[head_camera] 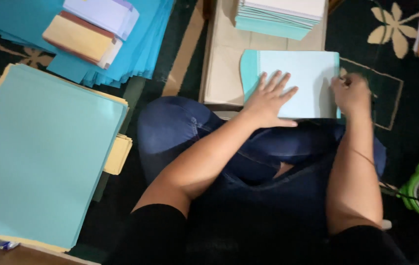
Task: Assembling paper invitations by folding printed cards and inserting them into paper folders.
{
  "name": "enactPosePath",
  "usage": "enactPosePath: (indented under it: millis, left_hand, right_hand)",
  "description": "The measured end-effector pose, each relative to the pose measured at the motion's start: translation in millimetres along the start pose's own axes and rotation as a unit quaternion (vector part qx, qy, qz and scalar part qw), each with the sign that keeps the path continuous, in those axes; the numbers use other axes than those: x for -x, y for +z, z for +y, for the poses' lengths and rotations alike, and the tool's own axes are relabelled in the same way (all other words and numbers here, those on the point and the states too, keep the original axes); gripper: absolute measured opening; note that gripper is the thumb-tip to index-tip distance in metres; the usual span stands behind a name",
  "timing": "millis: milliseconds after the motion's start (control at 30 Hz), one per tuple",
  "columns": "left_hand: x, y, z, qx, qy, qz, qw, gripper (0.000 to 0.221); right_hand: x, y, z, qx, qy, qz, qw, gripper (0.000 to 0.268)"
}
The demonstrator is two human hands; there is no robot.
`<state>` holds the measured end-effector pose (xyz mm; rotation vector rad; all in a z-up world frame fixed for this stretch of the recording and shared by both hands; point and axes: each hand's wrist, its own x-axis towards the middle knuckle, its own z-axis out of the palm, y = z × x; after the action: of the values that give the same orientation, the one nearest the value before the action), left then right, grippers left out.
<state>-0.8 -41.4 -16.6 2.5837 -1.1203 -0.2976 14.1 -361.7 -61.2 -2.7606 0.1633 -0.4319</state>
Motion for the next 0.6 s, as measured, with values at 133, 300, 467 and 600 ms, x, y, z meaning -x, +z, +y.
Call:
enactPosePath:
  millis: [133,300,467,600]
  left_hand:
    - [-5,12,-2,-0.035,0.013,-0.006,0.999,0.094]
    - [5,-1,1,-0.038,-0.014,-0.043,0.998,0.076]
    - [4,2,-2,-0.024,-0.044,-0.036,0.998,0.076]
    - [8,-10,2,-0.007,-0.03,-0.024,0.999,0.082]
  right_hand:
    - [39,-3,4,-0.132,0.138,-0.088,0.978,0.039]
    - [41,-2,-13,-0.336,0.044,0.005,0.941,0.043]
    - [44,3,-20,-0.172,0.068,0.083,0.979,0.052]
    - [42,-4,-48,-0.152,0.025,0.107,0.982,0.048]
